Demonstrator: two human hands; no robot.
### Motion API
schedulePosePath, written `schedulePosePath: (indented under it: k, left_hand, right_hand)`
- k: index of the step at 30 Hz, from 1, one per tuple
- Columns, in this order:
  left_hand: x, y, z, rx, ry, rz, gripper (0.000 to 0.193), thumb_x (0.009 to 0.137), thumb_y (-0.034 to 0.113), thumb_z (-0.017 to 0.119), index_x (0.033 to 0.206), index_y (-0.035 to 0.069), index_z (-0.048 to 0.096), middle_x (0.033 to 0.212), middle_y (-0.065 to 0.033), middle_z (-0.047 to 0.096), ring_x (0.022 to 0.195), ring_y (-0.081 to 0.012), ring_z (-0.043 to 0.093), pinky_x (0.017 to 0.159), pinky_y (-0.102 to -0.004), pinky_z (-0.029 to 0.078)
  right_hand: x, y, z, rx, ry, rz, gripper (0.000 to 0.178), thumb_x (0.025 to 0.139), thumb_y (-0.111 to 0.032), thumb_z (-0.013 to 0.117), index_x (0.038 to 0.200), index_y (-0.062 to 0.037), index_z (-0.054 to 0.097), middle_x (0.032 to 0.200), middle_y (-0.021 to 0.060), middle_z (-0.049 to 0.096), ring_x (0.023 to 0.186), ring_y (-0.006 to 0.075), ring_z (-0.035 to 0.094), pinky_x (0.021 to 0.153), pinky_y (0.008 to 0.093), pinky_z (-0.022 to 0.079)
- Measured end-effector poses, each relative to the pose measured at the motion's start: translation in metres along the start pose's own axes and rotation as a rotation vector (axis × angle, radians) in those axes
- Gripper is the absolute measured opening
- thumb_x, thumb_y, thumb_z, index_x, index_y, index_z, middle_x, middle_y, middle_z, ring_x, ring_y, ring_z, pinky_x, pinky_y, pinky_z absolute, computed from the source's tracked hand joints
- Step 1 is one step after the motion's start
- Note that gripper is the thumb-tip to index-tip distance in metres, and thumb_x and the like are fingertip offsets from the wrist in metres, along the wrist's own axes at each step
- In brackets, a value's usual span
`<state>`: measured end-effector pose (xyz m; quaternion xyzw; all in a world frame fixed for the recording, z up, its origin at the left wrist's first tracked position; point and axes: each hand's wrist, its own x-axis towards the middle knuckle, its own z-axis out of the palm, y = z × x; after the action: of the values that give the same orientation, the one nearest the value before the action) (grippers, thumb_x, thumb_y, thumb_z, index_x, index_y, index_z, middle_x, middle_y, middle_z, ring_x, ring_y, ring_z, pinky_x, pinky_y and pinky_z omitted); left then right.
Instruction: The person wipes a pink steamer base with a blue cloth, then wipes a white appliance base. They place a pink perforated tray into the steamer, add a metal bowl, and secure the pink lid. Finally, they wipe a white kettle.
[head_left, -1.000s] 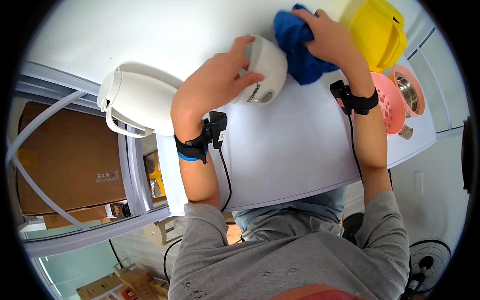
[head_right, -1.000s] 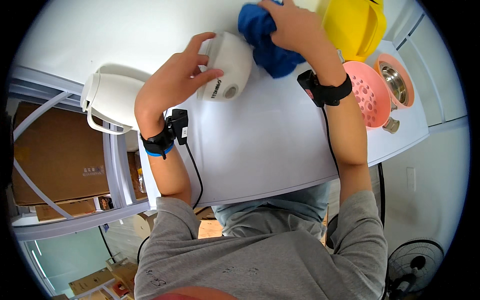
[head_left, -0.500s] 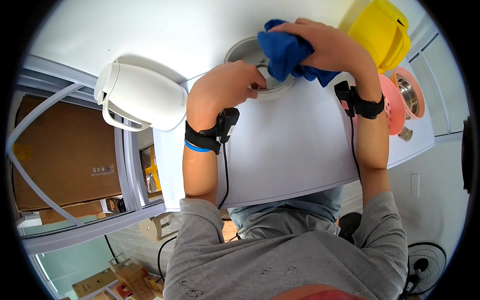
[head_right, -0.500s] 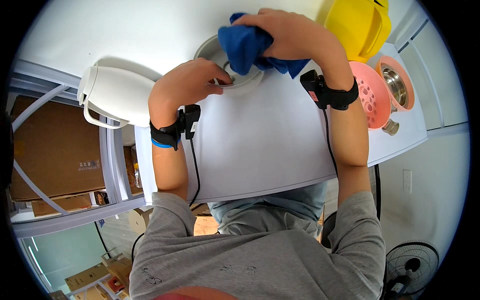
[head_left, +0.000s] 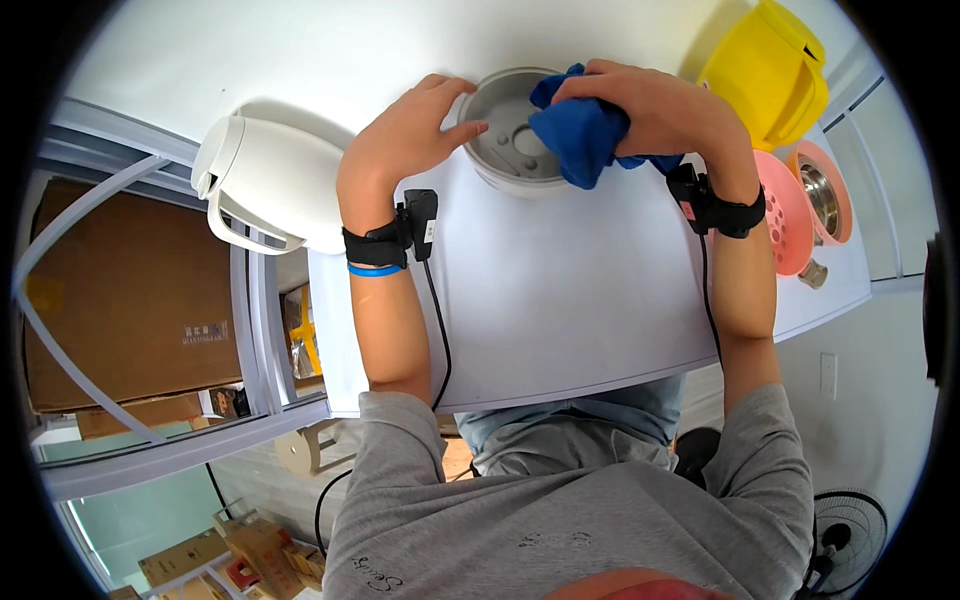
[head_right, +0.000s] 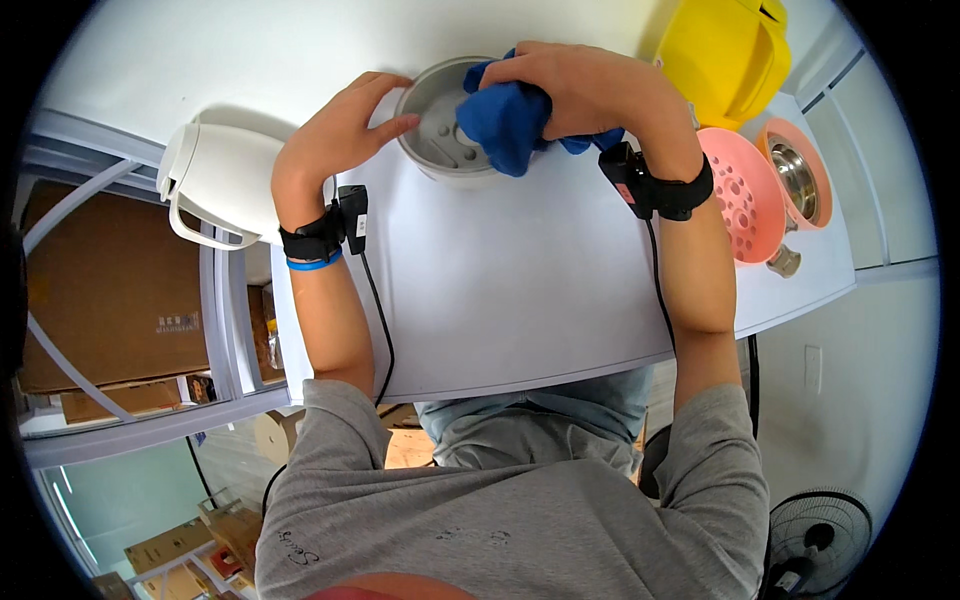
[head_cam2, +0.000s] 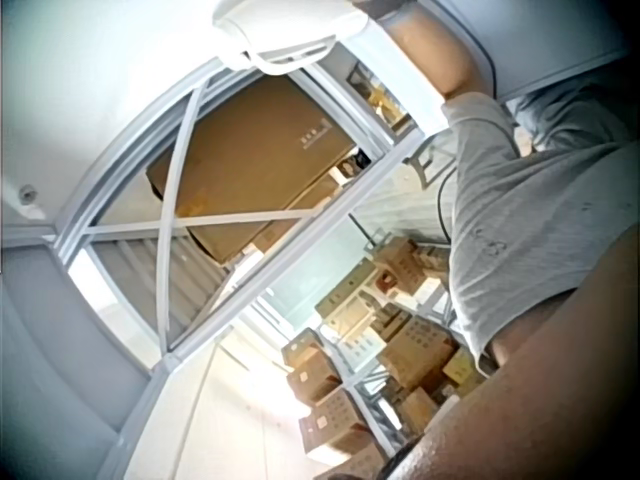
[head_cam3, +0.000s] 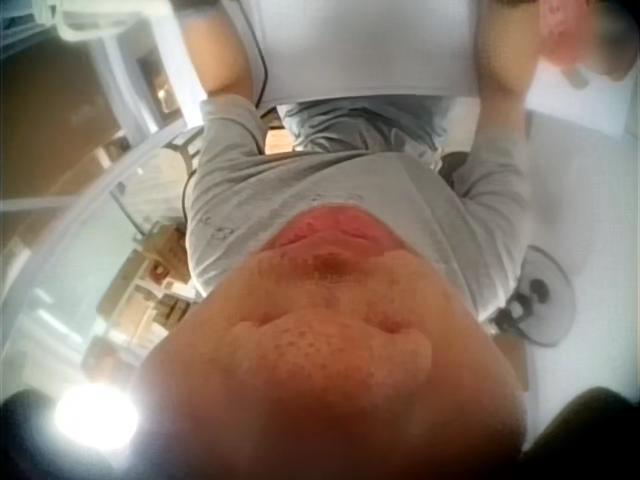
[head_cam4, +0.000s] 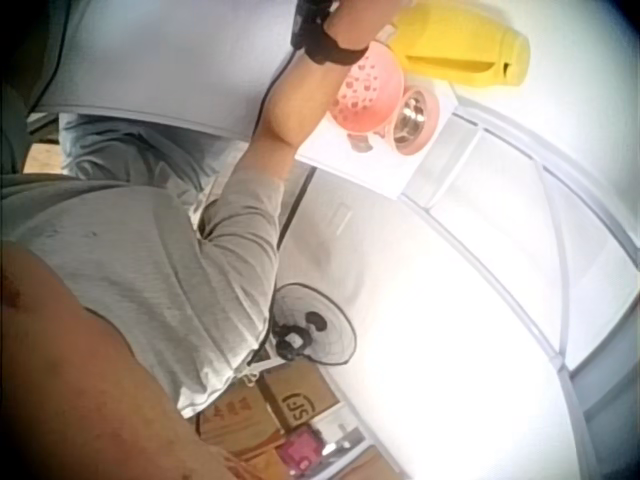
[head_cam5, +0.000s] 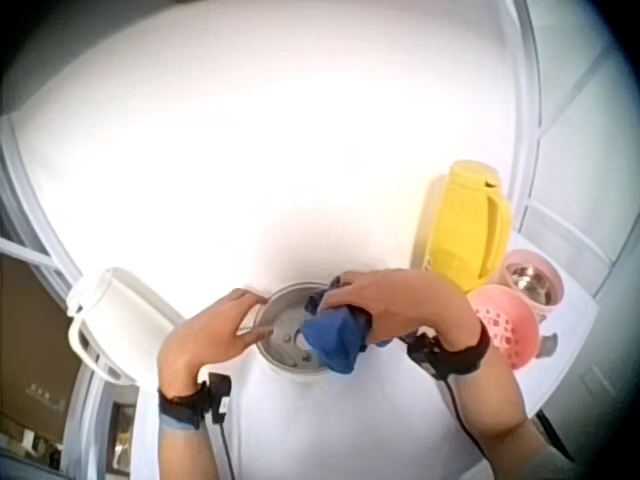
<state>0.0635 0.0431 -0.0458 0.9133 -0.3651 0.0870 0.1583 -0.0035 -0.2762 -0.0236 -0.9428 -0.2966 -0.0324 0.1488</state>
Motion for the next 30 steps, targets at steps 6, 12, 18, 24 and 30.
schedulePosePath:
  k: [6, 12, 18, 24, 30]
  left_hand:
    - [0.007, 0.015, -0.006, -0.058, -0.277, -0.245, 0.062, 0.113, 0.058, 0.052, 0.145, 0.005, 0.063, 0.109, -0.0206, 0.077, 0.100, -0.0364, 0.074, 0.093, -0.0418, 0.057]
    - [0.005, 0.040, -0.012, -0.194, -0.305, -0.213, 0.061, 0.117, 0.051, 0.046, 0.159, 0.007, 0.051, 0.108, -0.0142, 0.076, 0.095, -0.0258, 0.070, 0.092, -0.0383, 0.055]
    - [0.008, 0.035, 0.000, -0.296, -0.181, -0.063, 0.055, 0.113, 0.051, 0.053, 0.131, -0.001, 0.057, 0.096, -0.0201, 0.070, 0.086, -0.0330, 0.067, 0.085, -0.0420, 0.054]
    - [0.005, 0.060, -0.025, -0.209, -0.229, -0.157, 0.060, 0.113, 0.040, 0.056, 0.157, 0.001, 0.046, 0.122, -0.0226, 0.072, 0.100, -0.0346, 0.070, 0.092, -0.0404, 0.055]
    - [-0.004, 0.057, -0.029, -0.055, -0.078, -0.050, 0.090, 0.103, 0.046, 0.072, 0.169, 0.000, 0.032, 0.149, -0.0244, 0.062, 0.115, -0.0409, 0.073, 0.098, -0.0445, 0.058]
  right_hand:
    - [-0.001, 0.004, -0.003, 0.045, -0.119, 0.012, 0.069, 0.072, 0.000, 0.089, 0.133, -0.0223, 0.067, 0.125, 0.0072, 0.065, 0.116, 0.0364, 0.067, 0.097, 0.0398, 0.057]
    - [0.001, -0.006, 0.000, -0.079, -0.177, 0.089, 0.068, 0.070, 0.002, 0.083, 0.133, -0.0217, 0.068, 0.119, 0.0090, 0.064, 0.111, 0.0359, 0.067, 0.093, 0.0408, 0.057]
    - [0.008, 0.005, 0.010, -0.018, -0.096, 0.091, 0.074, 0.070, 0.001, 0.080, 0.140, -0.0197, 0.066, 0.118, 0.0109, 0.065, 0.111, 0.0379, 0.066, 0.094, 0.0424, 0.057]
    - [0.011, 0.010, 0.020, 0.016, 0.027, -0.004, 0.078, 0.077, -0.001, 0.077, 0.151, -0.0200, 0.060, 0.131, 0.0133, 0.067, 0.117, 0.0393, 0.068, 0.099, 0.0430, 0.057]
    - [0.031, 0.007, 0.042, 0.059, 0.117, -0.011, 0.075, 0.081, -0.004, 0.076, 0.153, -0.0187, 0.059, 0.132, 0.0154, 0.068, 0.118, 0.0403, 0.069, 0.100, 0.0438, 0.057]
